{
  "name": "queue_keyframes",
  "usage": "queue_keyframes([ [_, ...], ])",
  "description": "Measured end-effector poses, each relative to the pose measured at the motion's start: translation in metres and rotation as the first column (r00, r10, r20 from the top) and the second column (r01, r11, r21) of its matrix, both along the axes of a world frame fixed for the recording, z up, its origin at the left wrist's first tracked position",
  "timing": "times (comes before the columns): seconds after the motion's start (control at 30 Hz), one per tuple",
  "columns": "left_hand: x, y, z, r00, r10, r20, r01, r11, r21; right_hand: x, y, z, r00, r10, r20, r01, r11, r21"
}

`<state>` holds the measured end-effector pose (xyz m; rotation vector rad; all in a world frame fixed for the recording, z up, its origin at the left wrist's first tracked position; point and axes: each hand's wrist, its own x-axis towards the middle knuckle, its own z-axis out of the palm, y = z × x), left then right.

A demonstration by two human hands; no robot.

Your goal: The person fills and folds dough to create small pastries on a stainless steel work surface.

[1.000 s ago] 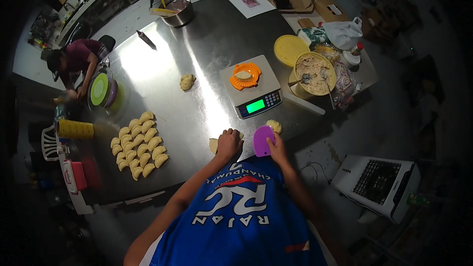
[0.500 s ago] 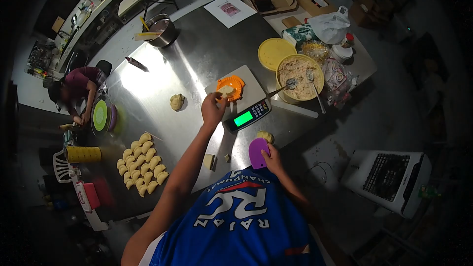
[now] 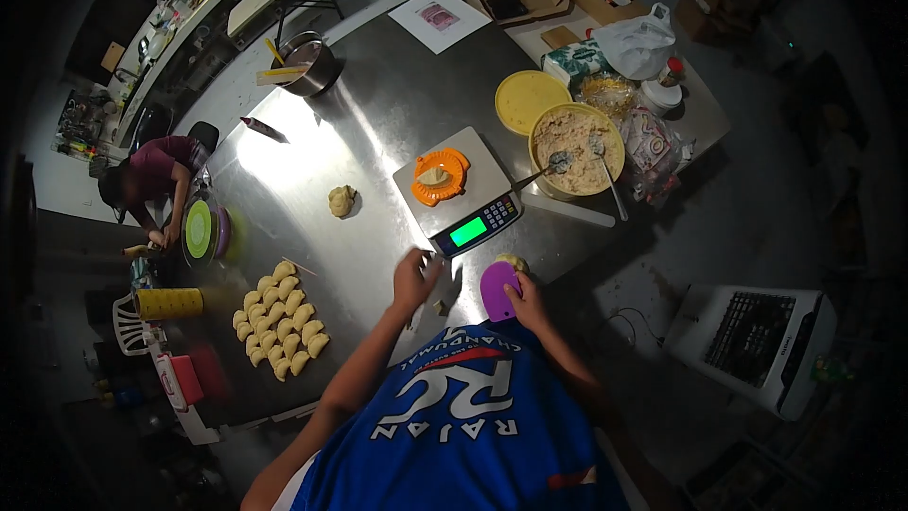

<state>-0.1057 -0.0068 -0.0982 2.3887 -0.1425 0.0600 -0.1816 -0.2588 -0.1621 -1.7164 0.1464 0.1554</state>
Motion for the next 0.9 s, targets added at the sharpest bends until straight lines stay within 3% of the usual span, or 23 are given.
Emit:
queue_keyframes([
  [0.07,-0.043,0.008,-0.008,0.975,-0.113,-0.194,0.117,0.993,0.007,0.002,0.006,0.001,1.0,0.003,0.014,-0.003,1.0,0.026],
  [0.13,-0.072,0.014,-0.008,0.957,-0.223,-0.185,0.25,0.959,0.133,0.003,0.01,0.002,0.999,0.016,0.03,-0.017,0.999,0.05],
  [0.2,-0.083,0.019,-0.014,0.954,-0.25,-0.164,0.274,0.952,0.141,0.004,0.015,0.006,0.998,0.06,0.014,-0.06,0.998,-0.008],
  [0.4,-0.085,0.016,-0.02,0.968,-0.081,-0.236,0.096,0.994,0.05,0.002,0.035,0.024,0.99,0.137,-0.027,-0.138,0.989,-0.057],
  [0.53,-0.086,0.02,-0.019,0.935,-0.128,-0.332,0.162,0.984,0.077,-0.004,0.048,0.047,0.985,0.159,-0.07,-0.17,0.961,-0.218],
  [0.6,-0.092,0.021,-0.027,0.959,-0.12,-0.255,0.145,0.986,0.079,-0.009,0.055,0.045,0.979,0.159,0.126,-0.11,0.937,-0.331],
  [0.63,-0.096,0.023,-0.033,0.972,-0.12,-0.2,0.138,0.987,0.076,-0.013,0.058,0.05,0.98,0.16,0.118,-0.112,0.934,-0.338],
  [0.7,-0.1,0.026,-0.044,0.971,-0.108,-0.211,0.124,0.99,0.065,-0.014,0.065,0.065,0.95,0.296,0.097,-0.171,0.757,-0.631],
  [0.73,-0.102,0.027,-0.044,0.971,-0.096,-0.22,0.112,0.992,0.061,-0.015,0.072,0.075,0.951,0.296,0.093,-0.172,0.753,-0.635],
  [0.8,-0.104,0.028,-0.044,0.975,-0.104,-0.196,0.112,0.993,0.032,-0.015,0.091,0.092,0.917,0.391,-0.079,-0.323,0.609,-0.724],
  [0.9,-0.105,0.027,-0.045,0.977,-0.098,-0.188,0.107,0.994,0.035,-0.014,0.114,0.101,0.858,0.513,-0.028,-0.33,0.508,-0.796],
])
